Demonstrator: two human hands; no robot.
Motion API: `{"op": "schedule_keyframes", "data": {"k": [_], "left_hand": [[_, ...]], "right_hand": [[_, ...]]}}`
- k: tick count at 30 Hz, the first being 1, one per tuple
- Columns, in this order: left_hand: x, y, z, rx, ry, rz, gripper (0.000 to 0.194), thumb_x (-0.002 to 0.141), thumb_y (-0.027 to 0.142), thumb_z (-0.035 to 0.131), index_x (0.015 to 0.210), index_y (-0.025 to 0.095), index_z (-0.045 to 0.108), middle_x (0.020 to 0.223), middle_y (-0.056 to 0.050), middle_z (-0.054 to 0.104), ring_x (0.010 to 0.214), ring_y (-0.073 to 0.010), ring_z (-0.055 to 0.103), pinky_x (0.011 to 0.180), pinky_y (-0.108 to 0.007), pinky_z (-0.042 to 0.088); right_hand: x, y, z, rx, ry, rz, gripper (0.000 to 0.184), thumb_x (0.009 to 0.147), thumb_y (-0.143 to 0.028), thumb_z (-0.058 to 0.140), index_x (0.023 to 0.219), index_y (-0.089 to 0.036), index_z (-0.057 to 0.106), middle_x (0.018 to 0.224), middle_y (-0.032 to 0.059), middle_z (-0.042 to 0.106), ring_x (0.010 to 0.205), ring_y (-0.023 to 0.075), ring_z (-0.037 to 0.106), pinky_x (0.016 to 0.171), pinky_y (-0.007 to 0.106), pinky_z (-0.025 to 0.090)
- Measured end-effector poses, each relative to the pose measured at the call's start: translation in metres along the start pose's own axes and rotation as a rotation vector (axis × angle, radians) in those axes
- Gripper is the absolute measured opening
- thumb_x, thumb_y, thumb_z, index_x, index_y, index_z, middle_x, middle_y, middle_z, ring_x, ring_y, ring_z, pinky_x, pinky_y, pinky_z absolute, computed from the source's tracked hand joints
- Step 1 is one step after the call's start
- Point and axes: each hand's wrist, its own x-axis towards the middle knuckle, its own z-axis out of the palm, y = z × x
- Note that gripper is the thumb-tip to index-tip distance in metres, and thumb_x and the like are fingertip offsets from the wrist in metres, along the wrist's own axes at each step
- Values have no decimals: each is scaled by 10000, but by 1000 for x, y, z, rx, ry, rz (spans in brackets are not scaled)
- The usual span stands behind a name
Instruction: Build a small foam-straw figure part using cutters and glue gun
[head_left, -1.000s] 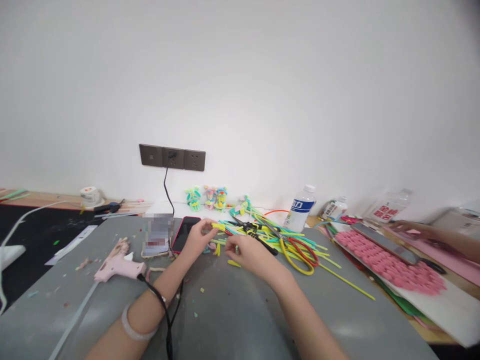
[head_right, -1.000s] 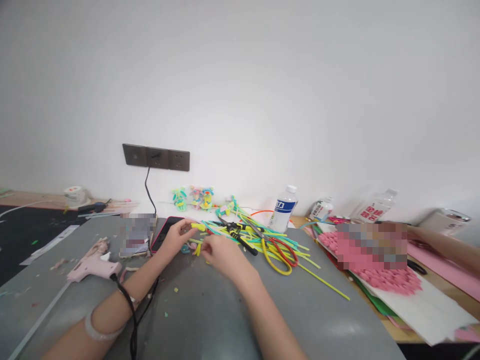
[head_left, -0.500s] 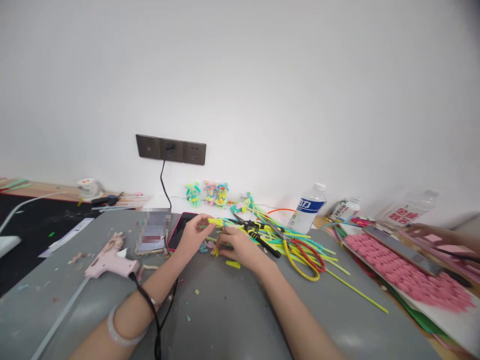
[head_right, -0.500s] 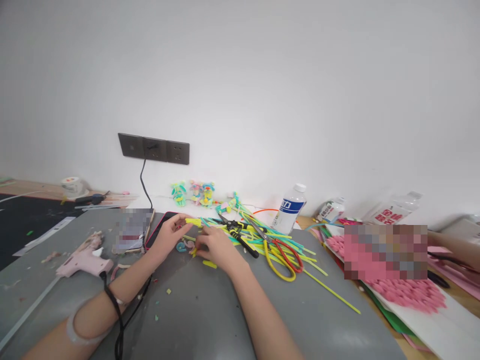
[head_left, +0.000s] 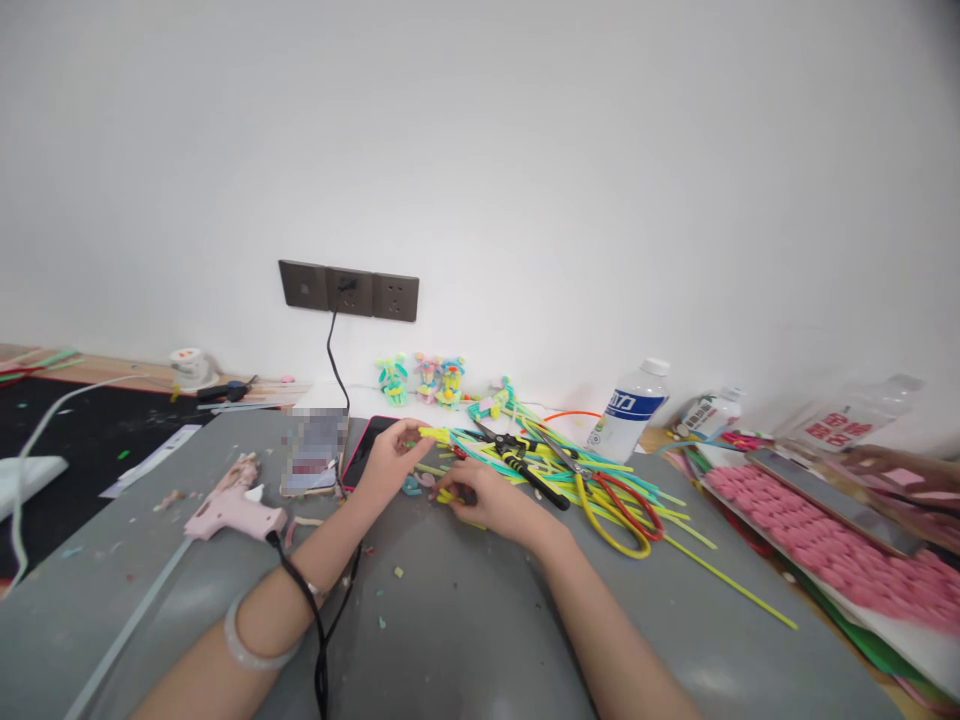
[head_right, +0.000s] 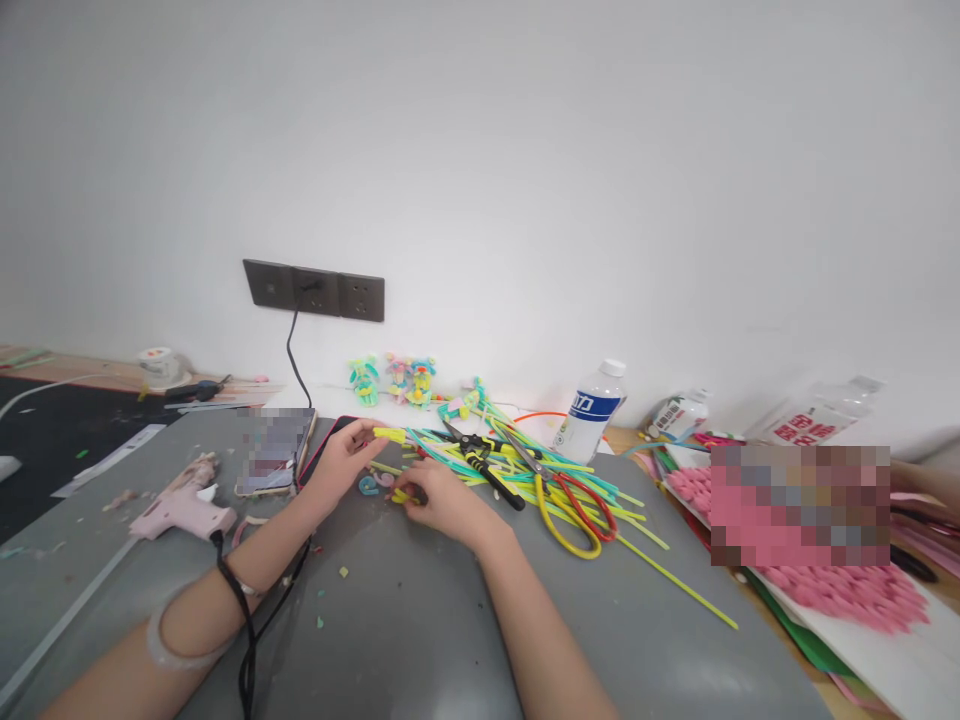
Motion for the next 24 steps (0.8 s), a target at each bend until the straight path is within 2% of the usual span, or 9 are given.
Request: {"op": "schedule_keyframes", "data": {"k": [2,6,11,16,21,24], "left_hand": [[-1,0,0,3,-1,-13,258,759,377,680,903,163,661,833,-41,676,766,-185,623,674,-261,478],[-2,2,0,5,-33,-43,307,764,416,675,930,159,654,843,-43,668,772,-188,618,625,-244,463],[-2,4,1,-9,-30,-52,324,747,420,685,929,155,648,843,-43,659,787,-190,612,631,-247,458],[-2,7,2,-12,-47,-48,328,741,428,686,911,151,643,830,-39,650,793,-190,609,641,-250,454],[-3,8,1,-8,-49,-60,350,741,442,686,930,151,642,850,-43,655,811,-194,612,656,-253,451],[-3,9,1,-7,-57,-58,342,749,441,681,926,151,643,841,-41,653,802,-192,612,650,-253,450]], "right_hand": [[-3,3,-4,86,33,18,278,785,-59,538,964,-180,714,743,1,538,674,139,500,631,240,392],[-5,14,-13,305,162,150,143,818,-260,594,863,-168,693,784,23,587,655,137,539,605,253,417],[-4,22,-18,664,206,334,335,711,-491,730,799,-189,616,690,15,664,633,182,659,574,273,469],[-4,21,-21,732,264,370,379,665,-538,766,752,-190,643,611,4,668,556,154,626,500,244,426],[-5,21,-22,765,354,379,366,639,-491,800,832,-191,715,753,17,716,641,148,630,651,288,485],[-6,22,-21,766,391,380,348,614,-472,825,743,-190,667,739,18,720,665,161,641,669,292,469]]}}
